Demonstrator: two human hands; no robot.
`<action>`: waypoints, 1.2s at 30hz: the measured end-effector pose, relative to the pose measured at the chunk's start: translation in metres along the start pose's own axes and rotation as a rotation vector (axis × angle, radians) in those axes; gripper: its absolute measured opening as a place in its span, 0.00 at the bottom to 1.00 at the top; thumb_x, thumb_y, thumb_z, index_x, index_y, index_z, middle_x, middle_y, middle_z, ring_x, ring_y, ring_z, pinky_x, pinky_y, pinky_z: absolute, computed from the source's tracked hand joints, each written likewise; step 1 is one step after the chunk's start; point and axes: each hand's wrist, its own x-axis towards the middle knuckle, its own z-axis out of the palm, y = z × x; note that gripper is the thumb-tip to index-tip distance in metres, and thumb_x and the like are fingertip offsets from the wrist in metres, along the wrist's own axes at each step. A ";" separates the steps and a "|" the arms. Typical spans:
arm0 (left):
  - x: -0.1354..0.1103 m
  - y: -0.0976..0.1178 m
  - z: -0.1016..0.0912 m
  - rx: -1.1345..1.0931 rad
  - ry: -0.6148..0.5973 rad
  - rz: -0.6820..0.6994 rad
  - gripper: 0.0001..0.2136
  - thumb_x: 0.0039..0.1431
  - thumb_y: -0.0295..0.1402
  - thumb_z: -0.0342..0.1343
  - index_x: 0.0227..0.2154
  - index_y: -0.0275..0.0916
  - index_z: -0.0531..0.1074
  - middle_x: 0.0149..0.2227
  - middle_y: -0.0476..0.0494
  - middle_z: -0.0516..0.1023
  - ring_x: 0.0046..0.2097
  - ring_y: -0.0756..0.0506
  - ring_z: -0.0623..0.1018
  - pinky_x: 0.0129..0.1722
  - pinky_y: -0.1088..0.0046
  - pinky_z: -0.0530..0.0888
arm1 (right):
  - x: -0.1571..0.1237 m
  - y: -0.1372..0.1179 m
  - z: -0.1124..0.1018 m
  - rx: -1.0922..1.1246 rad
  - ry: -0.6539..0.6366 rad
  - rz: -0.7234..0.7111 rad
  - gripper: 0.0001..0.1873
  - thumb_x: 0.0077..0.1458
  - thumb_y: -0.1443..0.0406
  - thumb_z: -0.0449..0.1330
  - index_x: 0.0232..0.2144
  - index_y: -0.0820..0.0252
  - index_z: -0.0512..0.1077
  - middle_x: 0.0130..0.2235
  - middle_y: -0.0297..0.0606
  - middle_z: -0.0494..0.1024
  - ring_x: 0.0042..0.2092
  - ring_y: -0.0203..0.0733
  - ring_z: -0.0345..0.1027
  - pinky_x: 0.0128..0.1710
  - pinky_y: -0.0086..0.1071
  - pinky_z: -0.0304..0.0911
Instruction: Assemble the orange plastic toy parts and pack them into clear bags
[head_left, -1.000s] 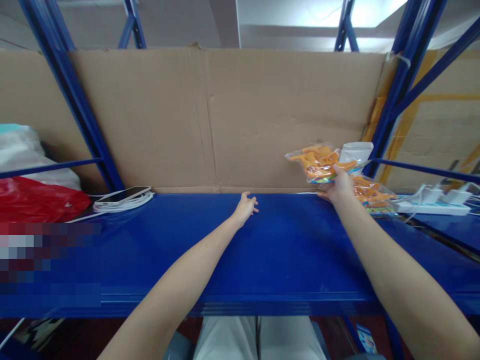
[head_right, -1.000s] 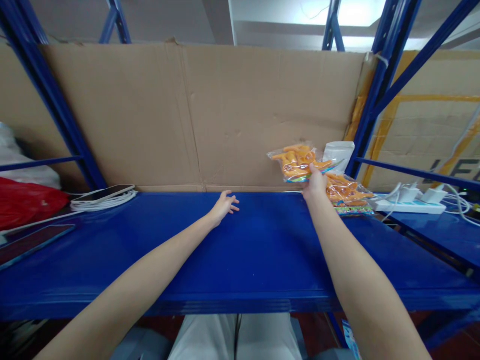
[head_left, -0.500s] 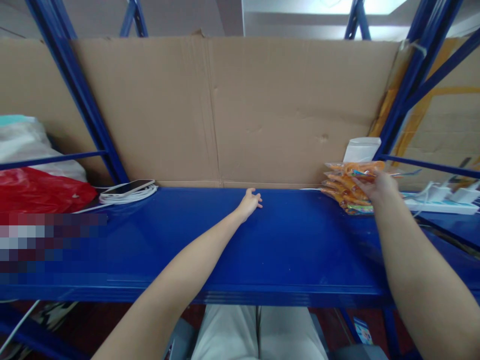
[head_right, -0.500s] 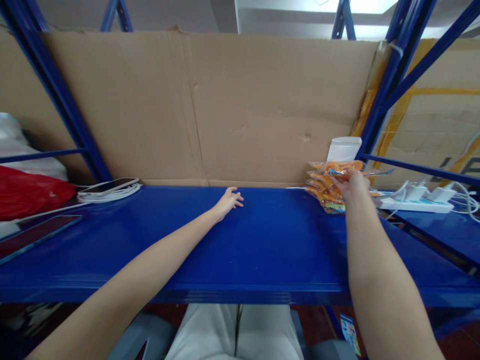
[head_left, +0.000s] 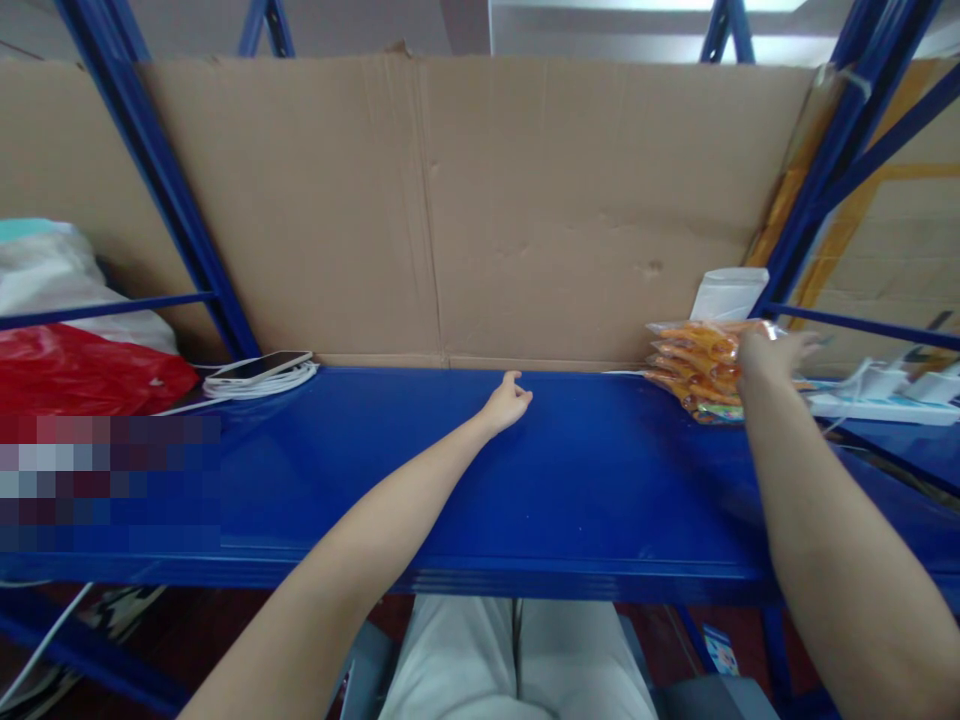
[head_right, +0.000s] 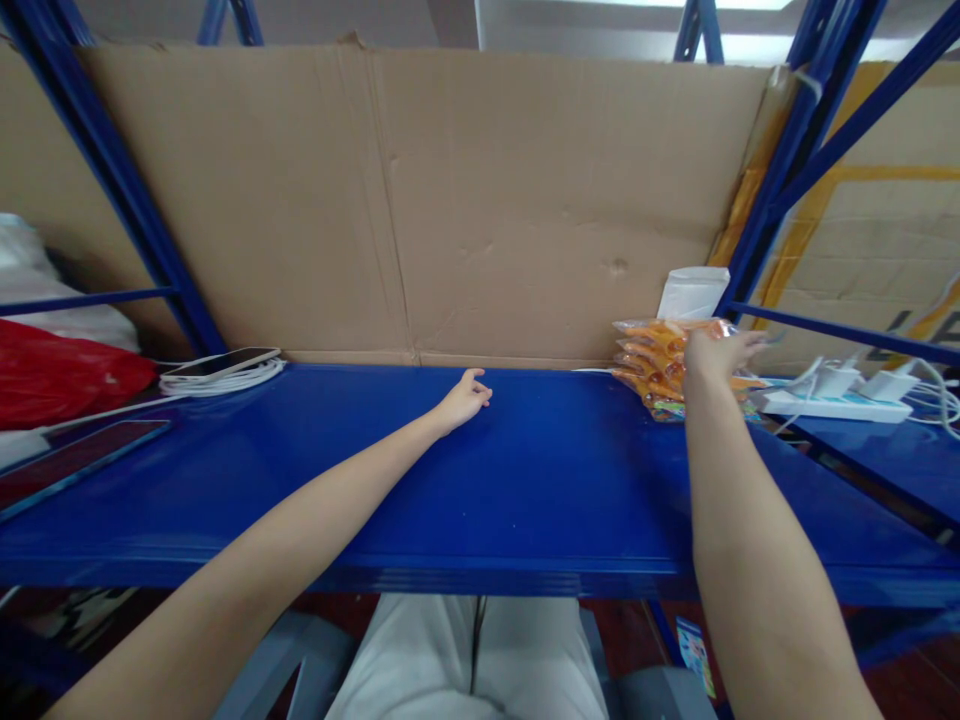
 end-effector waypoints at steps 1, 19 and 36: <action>-0.001 -0.001 0.000 0.036 -0.016 0.029 0.21 0.50 0.24 0.54 0.48 0.37 0.62 0.31 0.44 0.73 0.33 0.46 0.74 0.43 0.67 0.68 | -0.004 -0.003 -0.002 -0.048 0.070 0.043 0.27 0.52 0.64 0.52 0.55 0.56 0.56 0.60 0.51 0.50 0.63 0.61 0.31 0.57 0.59 0.29; -0.007 -0.014 0.005 0.551 -0.252 0.294 0.13 0.52 0.31 0.52 0.42 0.39 0.72 0.54 0.40 0.67 0.58 0.44 0.62 0.58 0.64 0.53 | -0.133 -0.029 0.093 -0.349 -1.131 -0.495 0.24 0.57 0.59 0.46 0.54 0.61 0.63 0.58 0.49 0.60 0.60 0.50 0.49 0.58 0.49 0.44; -0.006 -0.017 0.006 0.579 -0.208 0.359 0.12 0.52 0.31 0.51 0.40 0.38 0.71 0.52 0.36 0.70 0.56 0.41 0.66 0.57 0.61 0.56 | -0.131 -0.031 0.091 -0.413 -1.153 -0.550 0.24 0.57 0.64 0.47 0.55 0.67 0.62 0.58 0.48 0.60 0.60 0.48 0.52 0.58 0.42 0.47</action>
